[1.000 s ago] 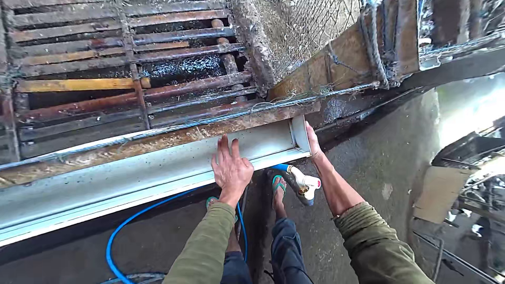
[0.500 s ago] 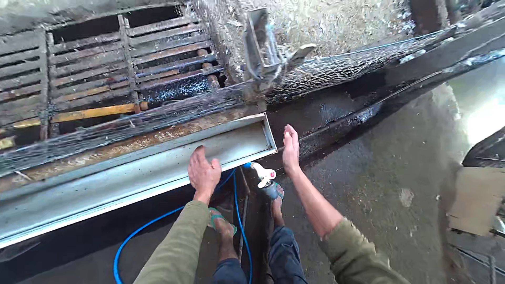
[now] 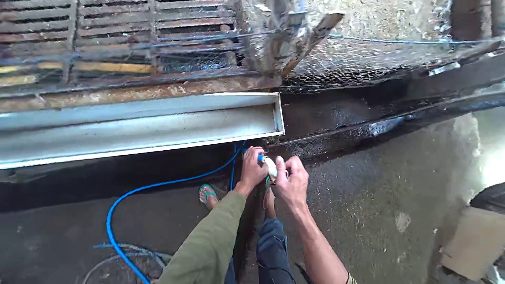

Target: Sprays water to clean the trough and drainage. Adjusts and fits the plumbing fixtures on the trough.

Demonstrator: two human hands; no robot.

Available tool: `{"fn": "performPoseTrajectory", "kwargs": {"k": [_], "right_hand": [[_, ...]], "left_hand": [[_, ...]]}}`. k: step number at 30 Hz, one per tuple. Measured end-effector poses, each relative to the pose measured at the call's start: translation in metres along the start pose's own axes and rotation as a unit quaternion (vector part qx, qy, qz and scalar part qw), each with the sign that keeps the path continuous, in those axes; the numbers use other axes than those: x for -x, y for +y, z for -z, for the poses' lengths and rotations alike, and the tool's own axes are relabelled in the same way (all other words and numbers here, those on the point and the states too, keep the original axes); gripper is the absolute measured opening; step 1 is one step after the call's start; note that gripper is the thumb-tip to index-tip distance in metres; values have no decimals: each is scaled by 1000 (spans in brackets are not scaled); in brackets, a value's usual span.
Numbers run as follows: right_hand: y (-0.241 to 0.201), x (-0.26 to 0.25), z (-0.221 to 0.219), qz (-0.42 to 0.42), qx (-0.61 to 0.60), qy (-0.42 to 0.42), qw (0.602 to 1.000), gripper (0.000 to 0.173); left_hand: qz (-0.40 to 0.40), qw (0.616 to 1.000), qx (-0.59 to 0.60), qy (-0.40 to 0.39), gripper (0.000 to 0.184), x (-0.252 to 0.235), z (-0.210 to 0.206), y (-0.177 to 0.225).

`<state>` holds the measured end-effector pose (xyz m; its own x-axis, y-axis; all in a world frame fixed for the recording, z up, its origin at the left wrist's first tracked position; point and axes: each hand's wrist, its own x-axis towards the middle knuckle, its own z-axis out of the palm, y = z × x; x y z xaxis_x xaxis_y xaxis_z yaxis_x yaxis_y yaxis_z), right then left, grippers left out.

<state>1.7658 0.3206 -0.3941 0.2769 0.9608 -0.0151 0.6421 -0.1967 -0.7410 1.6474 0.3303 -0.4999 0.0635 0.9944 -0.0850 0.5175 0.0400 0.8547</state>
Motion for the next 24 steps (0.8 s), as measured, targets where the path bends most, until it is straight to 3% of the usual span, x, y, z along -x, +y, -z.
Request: {"fn": "performPoseTrajectory", "kwargs": {"k": [2, 4, 6, 8, 13, 17, 20, 22, 24], "right_hand": [[-2, 6, -2, -22, -20, 4, 1000, 36], [0, 19, -12, -52, -100, -31, 993, 30], [2, 32, -19, -109, -206, -96, 968, 21], [1, 31, -20, -150, -270, -162, 937, 24], [5, 26, -23, -133, -340, -231, 902, 27], [9, 37, -29, -122, -379, -243, 885, 22], [12, 44, -30, -123, -398, -249, 874, 23], [16, 43, -27, -122, -406, -245, 872, 22], [21, 38, -23, -126, -413, -224, 874, 21]], "left_hand": [[-34, 999, -2, 37, 18, -2, -5, -4], [-70, 996, -1, 56, 33, -2, -3, -14], [-48, 999, 2, -22, 37, -1, 12, -18], [1, 986, 7, -164, 33, -8, 34, -18], [32, 892, 55, -447, 26, -38, 68, -17], [134, 790, 148, -579, 32, -42, 78, -30], [187, 730, 233, -615, 30, -35, 78, -39], [167, 764, 212, -587, 30, -32, 77, -34], [99, 839, 137, -517, 30, -31, 73, -23]]}}
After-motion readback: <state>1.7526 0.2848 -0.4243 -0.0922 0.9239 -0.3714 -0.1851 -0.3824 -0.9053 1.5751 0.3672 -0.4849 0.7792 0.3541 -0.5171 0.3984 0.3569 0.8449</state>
